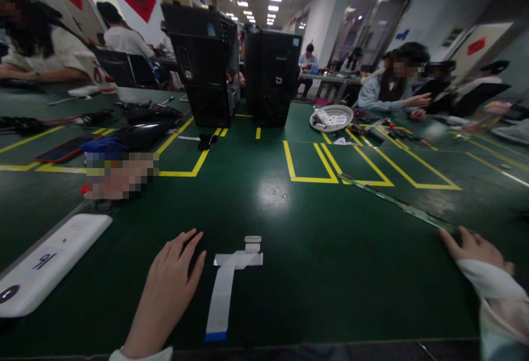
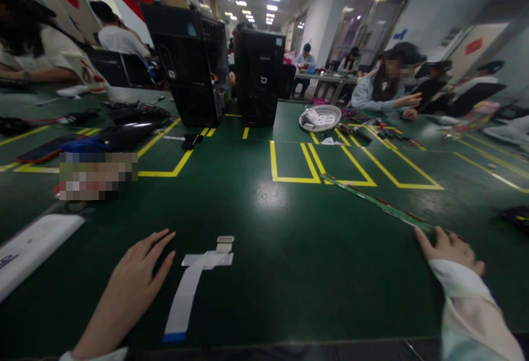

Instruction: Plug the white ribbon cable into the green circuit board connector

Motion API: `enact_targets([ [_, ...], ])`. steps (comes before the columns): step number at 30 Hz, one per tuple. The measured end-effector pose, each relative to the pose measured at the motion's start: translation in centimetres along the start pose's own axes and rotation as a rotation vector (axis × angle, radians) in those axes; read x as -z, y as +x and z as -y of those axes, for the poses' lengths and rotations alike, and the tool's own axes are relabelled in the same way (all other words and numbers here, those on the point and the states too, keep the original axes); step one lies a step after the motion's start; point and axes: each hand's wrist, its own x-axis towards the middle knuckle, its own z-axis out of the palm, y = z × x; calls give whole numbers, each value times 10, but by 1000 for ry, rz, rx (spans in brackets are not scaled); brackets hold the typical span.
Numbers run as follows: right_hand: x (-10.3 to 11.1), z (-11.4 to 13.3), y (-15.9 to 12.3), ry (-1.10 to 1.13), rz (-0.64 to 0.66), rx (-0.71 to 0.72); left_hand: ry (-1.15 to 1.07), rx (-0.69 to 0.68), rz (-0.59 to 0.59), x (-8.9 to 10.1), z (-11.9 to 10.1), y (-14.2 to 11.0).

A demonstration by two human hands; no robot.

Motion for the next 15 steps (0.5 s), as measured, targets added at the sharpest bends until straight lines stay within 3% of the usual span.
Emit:
enact_targets([
  [6,-1,-3,24,131,73,282,-7,-15,-10,0,0,0],
  [15,12,32,21,176,57,523,-14,-9,-4,-1,1,1],
])
